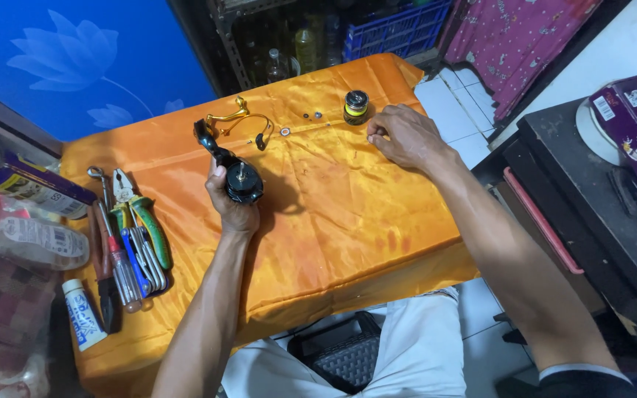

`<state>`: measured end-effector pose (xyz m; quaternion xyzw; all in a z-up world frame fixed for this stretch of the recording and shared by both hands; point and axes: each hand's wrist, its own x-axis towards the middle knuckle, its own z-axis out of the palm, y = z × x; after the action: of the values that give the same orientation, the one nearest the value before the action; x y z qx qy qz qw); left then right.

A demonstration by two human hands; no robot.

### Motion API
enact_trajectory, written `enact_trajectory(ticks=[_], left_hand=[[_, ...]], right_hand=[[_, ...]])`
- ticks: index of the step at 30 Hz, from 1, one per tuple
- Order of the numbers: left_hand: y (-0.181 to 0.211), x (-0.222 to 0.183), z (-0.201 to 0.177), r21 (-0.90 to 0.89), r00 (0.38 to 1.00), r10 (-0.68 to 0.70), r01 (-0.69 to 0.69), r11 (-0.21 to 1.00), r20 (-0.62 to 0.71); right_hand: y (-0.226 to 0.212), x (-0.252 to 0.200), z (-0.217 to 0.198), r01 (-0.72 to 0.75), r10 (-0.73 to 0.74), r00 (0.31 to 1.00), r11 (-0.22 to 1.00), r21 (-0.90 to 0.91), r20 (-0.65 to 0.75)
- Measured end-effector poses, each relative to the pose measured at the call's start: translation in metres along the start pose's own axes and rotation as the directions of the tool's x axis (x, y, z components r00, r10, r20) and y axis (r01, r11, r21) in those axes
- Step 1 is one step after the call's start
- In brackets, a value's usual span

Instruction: Reassembling the main body and internal components of a spinning fishing reel, including gears and washers.

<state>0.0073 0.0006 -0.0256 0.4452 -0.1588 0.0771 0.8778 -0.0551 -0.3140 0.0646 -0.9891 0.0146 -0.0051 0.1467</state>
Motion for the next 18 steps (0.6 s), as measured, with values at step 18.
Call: enact_trajectory(ticks=[18], left_hand=[[0.000,-0.010,0.010,-0.371,0.948,-0.173,0.267,0.889,0.267]], right_hand=[[-0.016,-0.031,-0.026,-0.002,0.007,0.999,0.990,0.142,-0.032]])
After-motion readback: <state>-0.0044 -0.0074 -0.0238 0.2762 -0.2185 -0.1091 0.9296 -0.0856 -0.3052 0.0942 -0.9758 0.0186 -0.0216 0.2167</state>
